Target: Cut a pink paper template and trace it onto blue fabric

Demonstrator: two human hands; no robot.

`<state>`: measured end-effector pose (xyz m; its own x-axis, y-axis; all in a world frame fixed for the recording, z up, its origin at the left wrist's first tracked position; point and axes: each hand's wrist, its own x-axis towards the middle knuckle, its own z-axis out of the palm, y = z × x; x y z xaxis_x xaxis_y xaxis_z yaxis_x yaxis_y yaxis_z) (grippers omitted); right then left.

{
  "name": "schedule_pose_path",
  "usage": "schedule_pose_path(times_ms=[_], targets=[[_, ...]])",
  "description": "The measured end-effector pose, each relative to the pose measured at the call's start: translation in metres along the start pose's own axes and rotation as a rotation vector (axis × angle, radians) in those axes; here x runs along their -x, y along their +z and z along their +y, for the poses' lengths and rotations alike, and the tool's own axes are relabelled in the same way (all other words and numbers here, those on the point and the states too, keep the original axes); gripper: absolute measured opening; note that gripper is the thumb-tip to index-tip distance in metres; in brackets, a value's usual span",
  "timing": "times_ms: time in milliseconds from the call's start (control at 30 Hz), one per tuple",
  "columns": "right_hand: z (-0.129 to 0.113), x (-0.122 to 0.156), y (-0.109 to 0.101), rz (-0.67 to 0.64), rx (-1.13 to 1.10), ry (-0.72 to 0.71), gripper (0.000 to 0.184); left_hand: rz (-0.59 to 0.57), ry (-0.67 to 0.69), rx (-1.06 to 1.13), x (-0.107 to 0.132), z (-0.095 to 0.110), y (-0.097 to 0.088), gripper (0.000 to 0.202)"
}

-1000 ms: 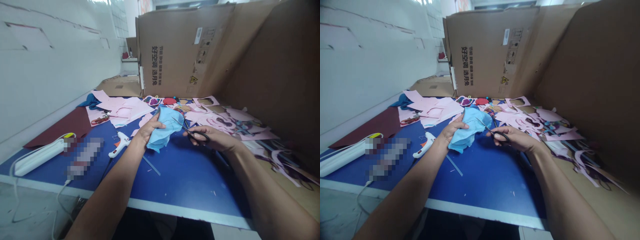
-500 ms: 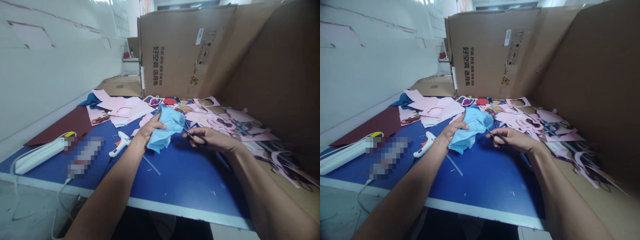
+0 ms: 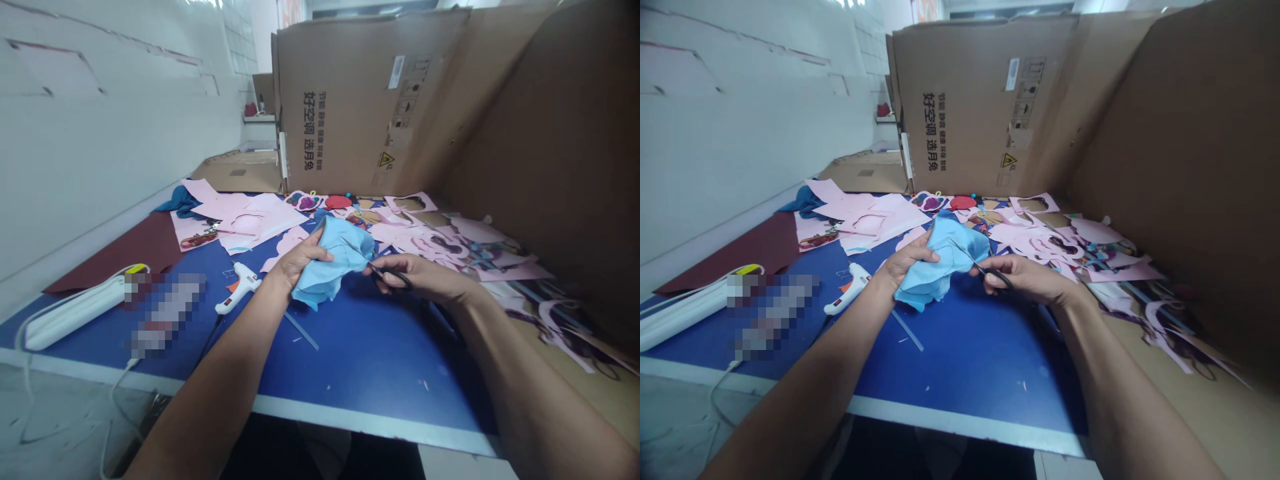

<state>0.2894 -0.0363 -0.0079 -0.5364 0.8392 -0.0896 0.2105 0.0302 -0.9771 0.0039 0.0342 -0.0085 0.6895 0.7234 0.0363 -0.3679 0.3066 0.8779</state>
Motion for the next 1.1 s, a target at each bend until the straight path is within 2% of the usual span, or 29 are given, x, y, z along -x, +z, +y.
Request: schedule_pose_path(times_ms=[300, 567, 1100], targets=[[0.0016, -0.0004, -0.001, 0.014, 0.018, 0.021, 0.067, 0.006, -0.011, 0.02, -0.0003, -0.0012, -0.0021, 0.119], [-0.0002, -0.0016, 0.0018, -0.014, -0.01, -0.002, 0.057, -0.023, -0.026, 0.014, -0.0016, -0.0037, 0.0001, 0.112], [-0.0031, -0.0008, 0.0035, -0.01, -0.004, 0.022, 0.057, -0.017, -0.049, 0.029, -0.0007, -0.0075, 0.0045, 0.111]])
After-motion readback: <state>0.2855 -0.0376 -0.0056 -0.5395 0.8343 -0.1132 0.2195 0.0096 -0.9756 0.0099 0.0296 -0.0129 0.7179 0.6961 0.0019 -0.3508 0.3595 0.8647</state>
